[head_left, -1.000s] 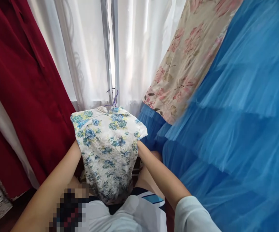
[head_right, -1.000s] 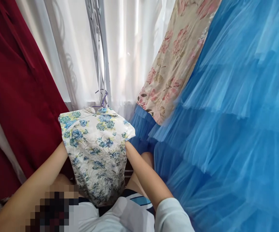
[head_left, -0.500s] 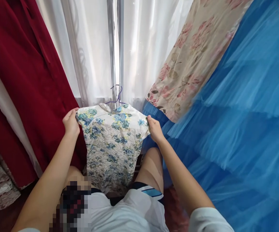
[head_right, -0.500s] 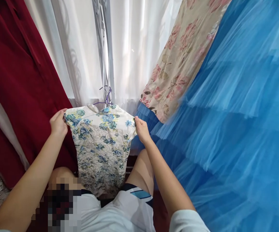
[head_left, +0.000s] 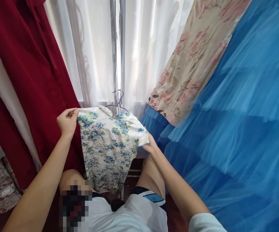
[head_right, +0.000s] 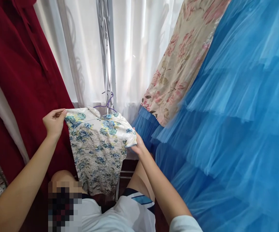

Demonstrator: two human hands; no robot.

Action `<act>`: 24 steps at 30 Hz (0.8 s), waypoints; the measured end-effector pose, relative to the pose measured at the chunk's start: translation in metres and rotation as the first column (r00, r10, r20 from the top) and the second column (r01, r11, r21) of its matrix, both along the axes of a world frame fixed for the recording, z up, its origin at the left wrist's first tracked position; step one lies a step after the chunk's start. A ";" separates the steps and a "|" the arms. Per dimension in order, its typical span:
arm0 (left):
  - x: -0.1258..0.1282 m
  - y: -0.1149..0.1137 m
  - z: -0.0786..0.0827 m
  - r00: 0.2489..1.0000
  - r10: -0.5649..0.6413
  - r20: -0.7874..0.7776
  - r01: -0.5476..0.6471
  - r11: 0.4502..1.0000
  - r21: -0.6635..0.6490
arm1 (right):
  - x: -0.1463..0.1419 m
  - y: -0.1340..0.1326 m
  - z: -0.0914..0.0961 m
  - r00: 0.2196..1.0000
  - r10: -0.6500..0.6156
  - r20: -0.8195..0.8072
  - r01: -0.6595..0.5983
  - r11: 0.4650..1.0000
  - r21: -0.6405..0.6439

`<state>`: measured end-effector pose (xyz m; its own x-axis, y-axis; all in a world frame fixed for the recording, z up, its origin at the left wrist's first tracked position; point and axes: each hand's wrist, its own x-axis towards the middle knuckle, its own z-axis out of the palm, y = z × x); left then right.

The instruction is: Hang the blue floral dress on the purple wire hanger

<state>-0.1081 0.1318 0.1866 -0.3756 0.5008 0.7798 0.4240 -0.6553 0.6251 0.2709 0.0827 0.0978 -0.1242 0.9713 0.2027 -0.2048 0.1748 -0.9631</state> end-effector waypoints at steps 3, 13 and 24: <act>0.002 0.002 -0.001 0.999 0.030 -0.013 -0.029 0.999 0.025 | -0.008 -0.001 -0.010 1.000 -0.006 0.028 0.007 0.999 -0.045; 0.014 0.006 -0.022 0.983 0.037 -0.179 -0.047 0.998 -0.053 | 0.030 -0.012 0.017 0.949 -0.283 0.137 0.270 0.957 0.105; 0.032 -0.004 -0.010 0.965 -0.077 -0.251 0.075 0.997 -0.019 | 0.020 -0.007 0.067 0.813 -0.581 -0.040 0.567 0.774 0.281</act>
